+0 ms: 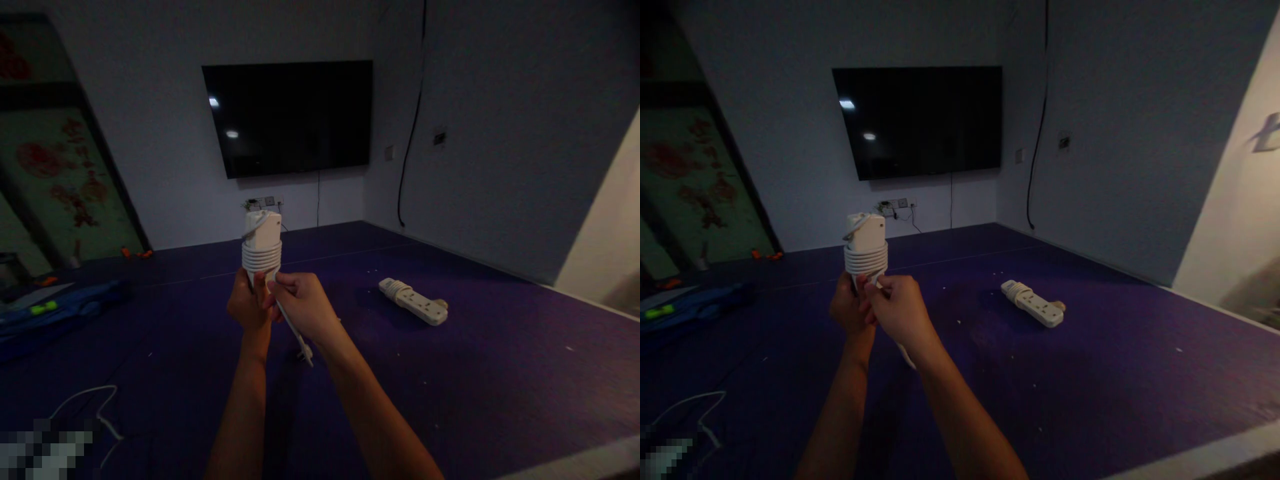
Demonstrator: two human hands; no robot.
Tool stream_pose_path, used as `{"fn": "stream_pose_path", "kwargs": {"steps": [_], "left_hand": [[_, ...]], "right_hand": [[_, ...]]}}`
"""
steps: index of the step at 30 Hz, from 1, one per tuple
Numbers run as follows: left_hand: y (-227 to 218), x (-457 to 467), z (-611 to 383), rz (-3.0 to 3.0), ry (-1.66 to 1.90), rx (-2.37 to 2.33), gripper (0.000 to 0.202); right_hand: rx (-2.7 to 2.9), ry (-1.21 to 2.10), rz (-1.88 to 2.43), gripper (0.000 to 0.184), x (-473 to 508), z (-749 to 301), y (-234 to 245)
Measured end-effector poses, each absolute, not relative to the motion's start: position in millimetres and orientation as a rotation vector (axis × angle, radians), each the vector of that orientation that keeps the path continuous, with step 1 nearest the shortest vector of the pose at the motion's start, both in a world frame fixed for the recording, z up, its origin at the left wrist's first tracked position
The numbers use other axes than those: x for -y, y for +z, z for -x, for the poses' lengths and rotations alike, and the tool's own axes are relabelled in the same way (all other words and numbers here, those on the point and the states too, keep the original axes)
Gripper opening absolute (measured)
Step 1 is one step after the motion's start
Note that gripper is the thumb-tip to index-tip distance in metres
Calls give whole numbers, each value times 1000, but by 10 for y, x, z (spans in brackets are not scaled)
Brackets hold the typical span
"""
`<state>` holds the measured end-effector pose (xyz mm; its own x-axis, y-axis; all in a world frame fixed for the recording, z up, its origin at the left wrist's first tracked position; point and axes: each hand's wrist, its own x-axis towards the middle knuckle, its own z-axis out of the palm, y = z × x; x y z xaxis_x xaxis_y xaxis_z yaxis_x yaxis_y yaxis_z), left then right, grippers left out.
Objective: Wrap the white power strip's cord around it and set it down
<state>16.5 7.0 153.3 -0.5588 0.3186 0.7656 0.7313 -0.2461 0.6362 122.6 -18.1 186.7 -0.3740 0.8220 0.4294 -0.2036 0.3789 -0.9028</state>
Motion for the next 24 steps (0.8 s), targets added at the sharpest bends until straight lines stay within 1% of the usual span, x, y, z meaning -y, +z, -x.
{"fn": "stream_pose_path", "kwargs": {"steps": [2, 6, 10, 12, 16, 19, 21, 23, 24], "left_hand": [[1526, -76, -202, 1307, -1918, 1662, 14], [1467, -98, -304, 1537, -1982, 1507, 18], [1406, -152, -428, 1704, -2022, 1344, 25], [1400, -174, -485, 1778, -1957, 1275, 31], [1463, -156, -544, 1898, -1725, 1185, 43], [1554, -87, -532, 1983, -1681, 1164, 42], [1617, -33, -506, 1999, -1805, 1162, 35], [1675, 14, -475, 1921, -2057, 1197, 29], [1702, 35, -459, 1849, -2202, 1238, 30]], "right_hand": [[1561, 1160, 580, 28, 164, -1215, 1857], [1533, 1012, 638, 35, 82, -1240, 1836], [1512, 816, 738, 39, -44, -1329, 1818], [1473, 731, 813, 41, -119, -1383, 1804], [1349, 755, 814, 47, -251, -1496, 1782], [1306, 824, 749, 49, -297, -1576, 1795], [1306, 879, 750, 50, -299, -1618, 1819], [1332, 952, 754, 52, -289, -1652, 1847], [1355, 996, 743, 53, -283, -1667, 1858]]}}
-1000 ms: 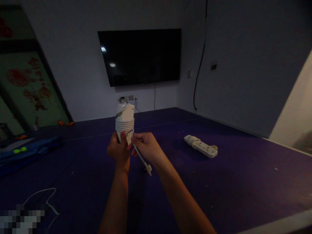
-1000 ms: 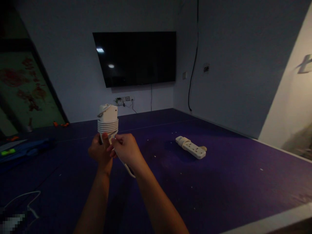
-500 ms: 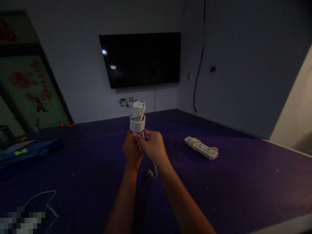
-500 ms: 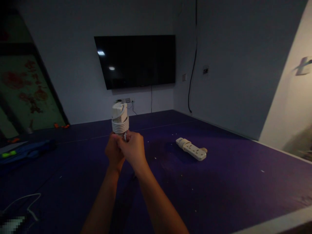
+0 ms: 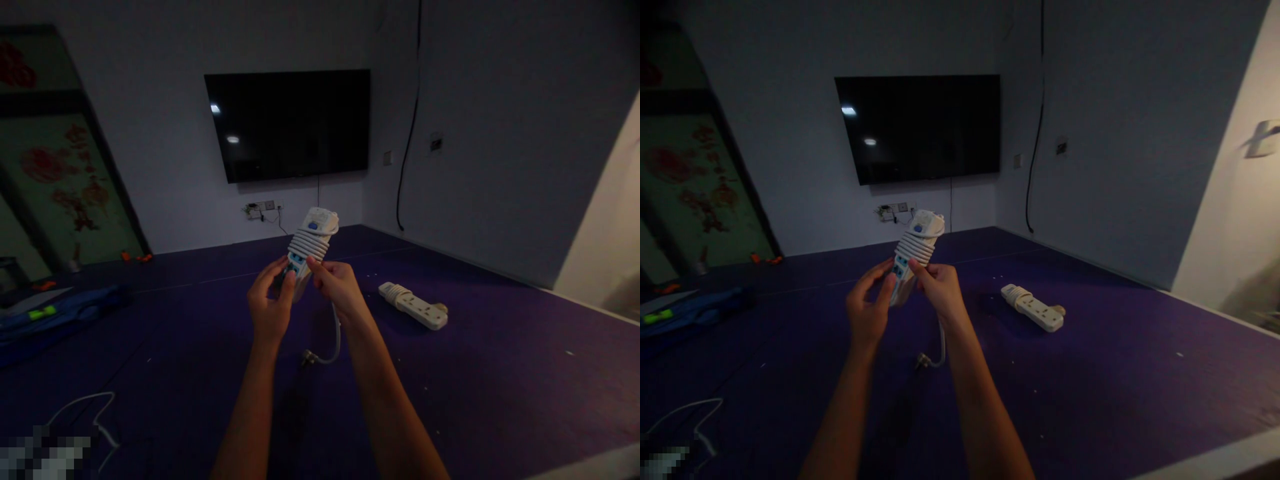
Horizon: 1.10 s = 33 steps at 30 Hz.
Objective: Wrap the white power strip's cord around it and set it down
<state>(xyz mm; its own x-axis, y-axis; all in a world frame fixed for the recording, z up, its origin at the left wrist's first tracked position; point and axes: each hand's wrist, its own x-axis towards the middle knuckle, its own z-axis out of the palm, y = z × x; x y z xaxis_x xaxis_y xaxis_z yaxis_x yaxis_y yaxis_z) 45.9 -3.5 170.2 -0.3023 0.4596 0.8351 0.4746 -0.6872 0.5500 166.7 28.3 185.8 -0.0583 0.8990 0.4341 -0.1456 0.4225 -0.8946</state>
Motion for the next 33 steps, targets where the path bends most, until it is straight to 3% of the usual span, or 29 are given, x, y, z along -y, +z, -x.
{"fn": "stream_pose_path", "kwargs": {"steps": [4, 7, 11, 23, 33], "left_hand": [[1798, 100, -407, 1728, -2649, 1454, 43], [1840, 135, -392, 1989, -2736, 1556, 48], [1837, 141, -429, 2097, -2764, 1619, 50], [1698, -4, -477, 1709, -2640, 1609, 57], [1648, -41, -414, 1553, -2527, 1558, 47]], "right_hand": [[1475, 1165, 650, 53, -278, -1720, 1871], [1562, 1234, 618, 50, -291, -1753, 1861], [1658, 1249, 579, 45, -307, -1775, 1850], [1647, 1166, 580, 50, -360, -1680, 1791], [1498, 1163, 748, 41, -295, -1670, 1853]]}}
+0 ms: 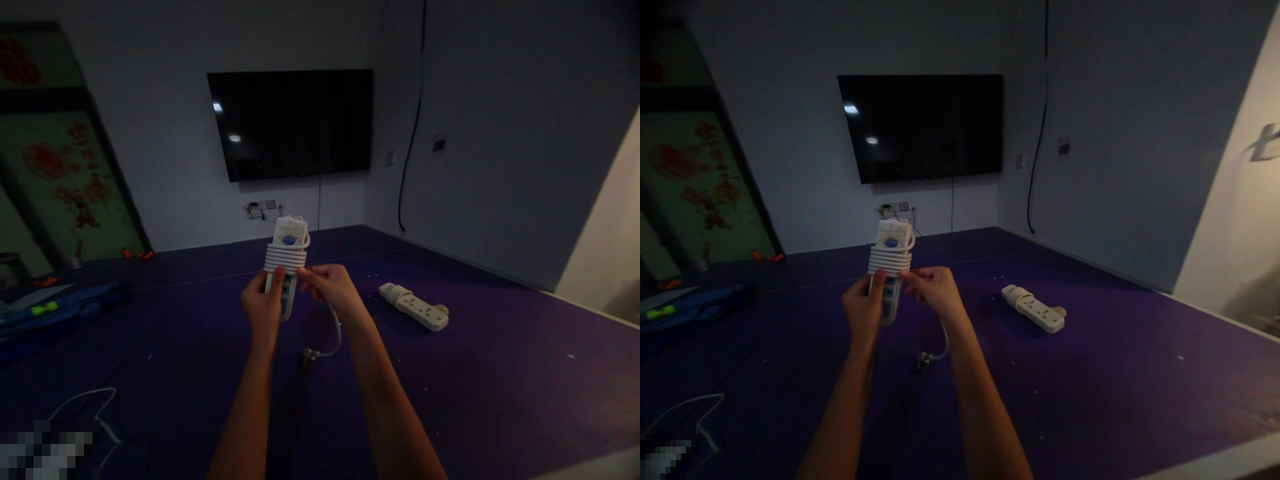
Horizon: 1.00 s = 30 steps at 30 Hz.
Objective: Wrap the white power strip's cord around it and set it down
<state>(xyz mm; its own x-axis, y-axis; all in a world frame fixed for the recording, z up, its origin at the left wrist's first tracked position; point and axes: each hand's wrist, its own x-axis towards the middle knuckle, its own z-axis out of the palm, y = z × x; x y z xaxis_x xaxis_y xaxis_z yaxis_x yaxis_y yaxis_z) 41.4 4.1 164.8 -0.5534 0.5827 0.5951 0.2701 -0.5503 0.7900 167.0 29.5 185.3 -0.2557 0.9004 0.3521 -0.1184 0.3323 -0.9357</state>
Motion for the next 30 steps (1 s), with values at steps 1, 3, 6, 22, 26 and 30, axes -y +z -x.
{"fn": "stream_pose_path", "kwargs": {"steps": [1, 3, 6, 22, 26, 30], "left_hand": [[1639, -51, -402, -1362, 2223, -1383, 45], [1614, -82, -361, -1345, 2245, -1411, 44], [1578, -140, -279, -1291, 2291, -1430, 45], [1522, -133, -211, -1159, 2451, -1549, 47], [1509, -87, -259, -1262, 2450, -1659, 41], [1480, -106, -269, -1363, 2462, -1840, 38]], "right_hand": [[1543, 1163, 796, 40, -300, -1690, 1848], [1665, 1185, 866, 39, -314, -1727, 1833], [1773, 1227, 854, 28, -339, -1746, 1815], [1830, 1036, 548, 23, -69, -1399, 1852], [1863, 877, 667, 17, -66, -1288, 1772], [1851, 732, 798, 26, -72, -1243, 1730]]}}
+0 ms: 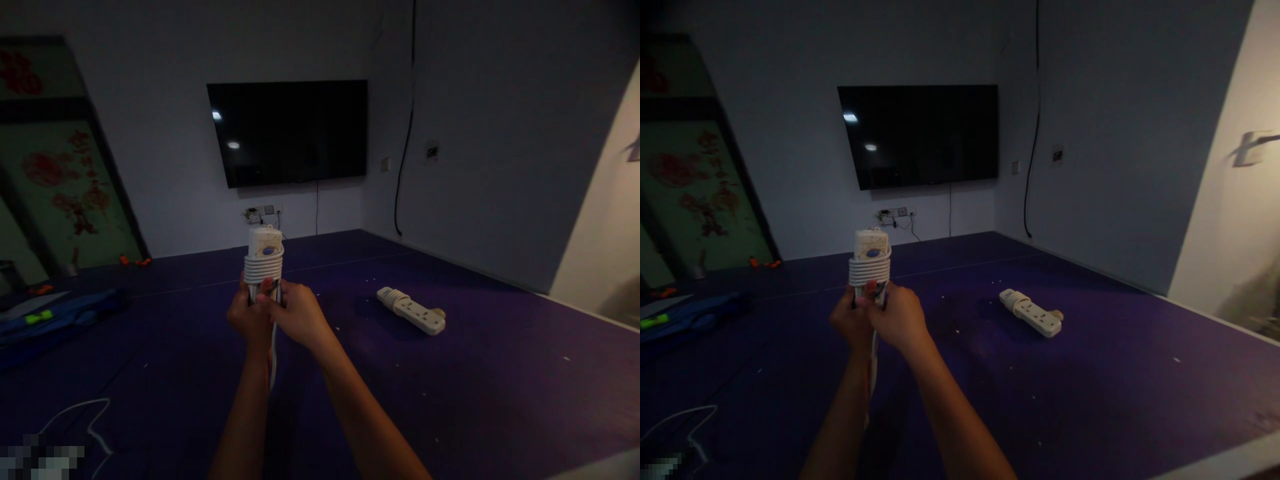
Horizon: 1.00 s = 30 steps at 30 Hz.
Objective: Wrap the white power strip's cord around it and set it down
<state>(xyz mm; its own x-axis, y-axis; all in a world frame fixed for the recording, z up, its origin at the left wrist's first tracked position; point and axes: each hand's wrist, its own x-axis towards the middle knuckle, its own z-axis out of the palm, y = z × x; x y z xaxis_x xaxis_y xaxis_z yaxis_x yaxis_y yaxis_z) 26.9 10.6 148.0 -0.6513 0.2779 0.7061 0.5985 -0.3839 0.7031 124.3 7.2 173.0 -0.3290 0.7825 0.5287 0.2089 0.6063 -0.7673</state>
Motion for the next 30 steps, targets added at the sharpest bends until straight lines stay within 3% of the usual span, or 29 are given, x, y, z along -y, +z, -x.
{"fn": "stream_pose_path", "kwargs": {"steps": [6, 12, 20, 25, 30], "left_hand": [[1432, -131, -278, 1282, -2009, 1527, 45], [1433, -130, -354, 1497, -1947, 1401, 32], [1483, -123, -492, 1939, -1877, 1219, 55], [1597, -62, -465, 2045, -2273, 1324, 52], [1707, -11, -424, 2000, -2707, 1572, 65]], "right_hand": [[1787, 659, 933, 38, -63, -1266, 1758], [1604, 699, 912, 45, -162, -1333, 1748], [1437, 745, 916, 51, -295, -1651, 1830], [1447, 849, 834, 55, -344, -1783, 1855], [1512, 990, 752, 60, -394, -1799, 1823]]}}
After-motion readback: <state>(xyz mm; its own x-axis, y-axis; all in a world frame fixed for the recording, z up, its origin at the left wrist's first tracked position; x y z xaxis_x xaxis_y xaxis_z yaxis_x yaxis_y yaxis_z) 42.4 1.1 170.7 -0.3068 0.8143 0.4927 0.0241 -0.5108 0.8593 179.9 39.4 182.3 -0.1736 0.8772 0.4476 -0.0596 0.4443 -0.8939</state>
